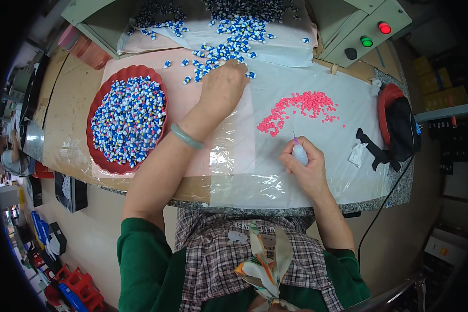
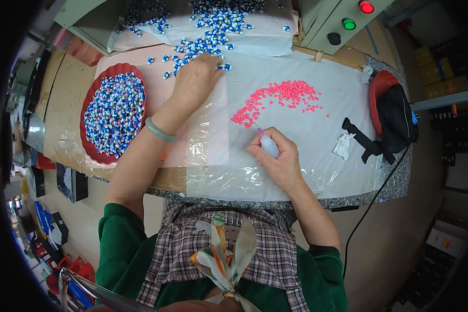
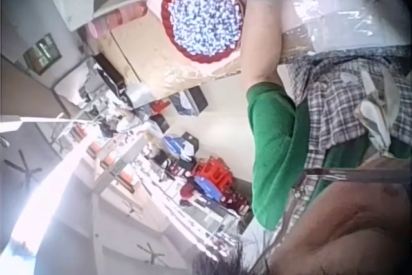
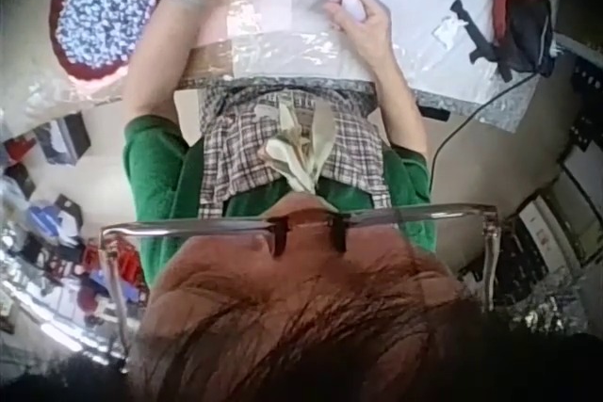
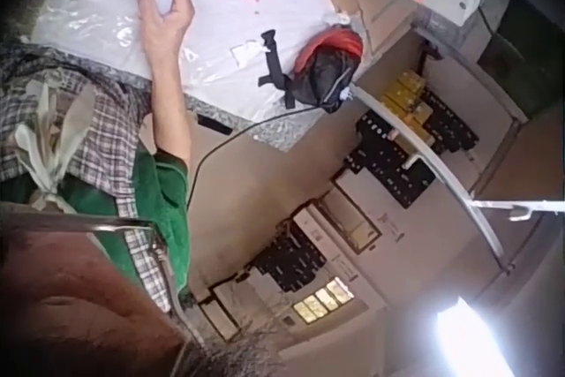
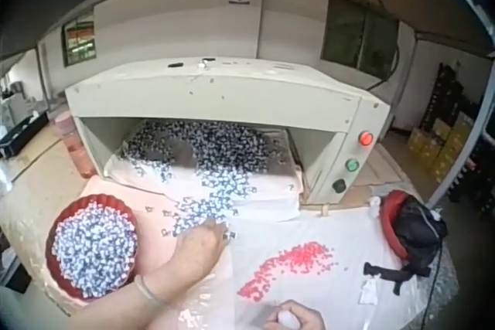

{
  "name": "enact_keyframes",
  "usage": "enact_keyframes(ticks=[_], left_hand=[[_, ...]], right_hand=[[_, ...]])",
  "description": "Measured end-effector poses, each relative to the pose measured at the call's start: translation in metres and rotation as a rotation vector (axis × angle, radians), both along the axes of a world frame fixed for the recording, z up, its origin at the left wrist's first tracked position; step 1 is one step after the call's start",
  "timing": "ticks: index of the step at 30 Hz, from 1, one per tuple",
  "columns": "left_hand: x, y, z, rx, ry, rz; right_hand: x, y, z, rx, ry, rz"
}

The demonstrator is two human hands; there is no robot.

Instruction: Applying adhesive to small circular components on a workbench in a factory setting.

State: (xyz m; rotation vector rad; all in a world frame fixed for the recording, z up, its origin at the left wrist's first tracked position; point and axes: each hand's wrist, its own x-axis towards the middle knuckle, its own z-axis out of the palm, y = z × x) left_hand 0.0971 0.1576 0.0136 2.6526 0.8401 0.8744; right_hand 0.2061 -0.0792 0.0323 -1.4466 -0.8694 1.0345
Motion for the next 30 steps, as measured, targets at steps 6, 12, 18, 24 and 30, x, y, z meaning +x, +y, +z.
enact_keyframes(ticks=[6, 12, 18, 24, 30], left_hand=[[-0.001, -0.005, 0.009, 0.047, 0.145, -0.005], [-0.031, -0.043, 0.019, -0.839, -0.233, -0.239], [-0.060, -0.100, 0.025, -1.843, -0.538, -0.363], [-0.073, -0.124, 0.024, -2.003, -0.553, -0.334], [-0.081, -0.135, 0.017, -1.855, -0.563, -0.305]], right_hand=[[0.002, -0.002, 0.001, -0.010, -0.006, 0.001], [0.009, -0.004, -0.002, 0.086, 0.030, 0.016], [0.007, -0.008, 0.004, 0.103, 0.274, -0.003], [0.011, -0.013, -0.001, 0.131, 0.176, -0.109], [0.016, -0.013, 0.001, 0.194, 0.206, -0.209]])
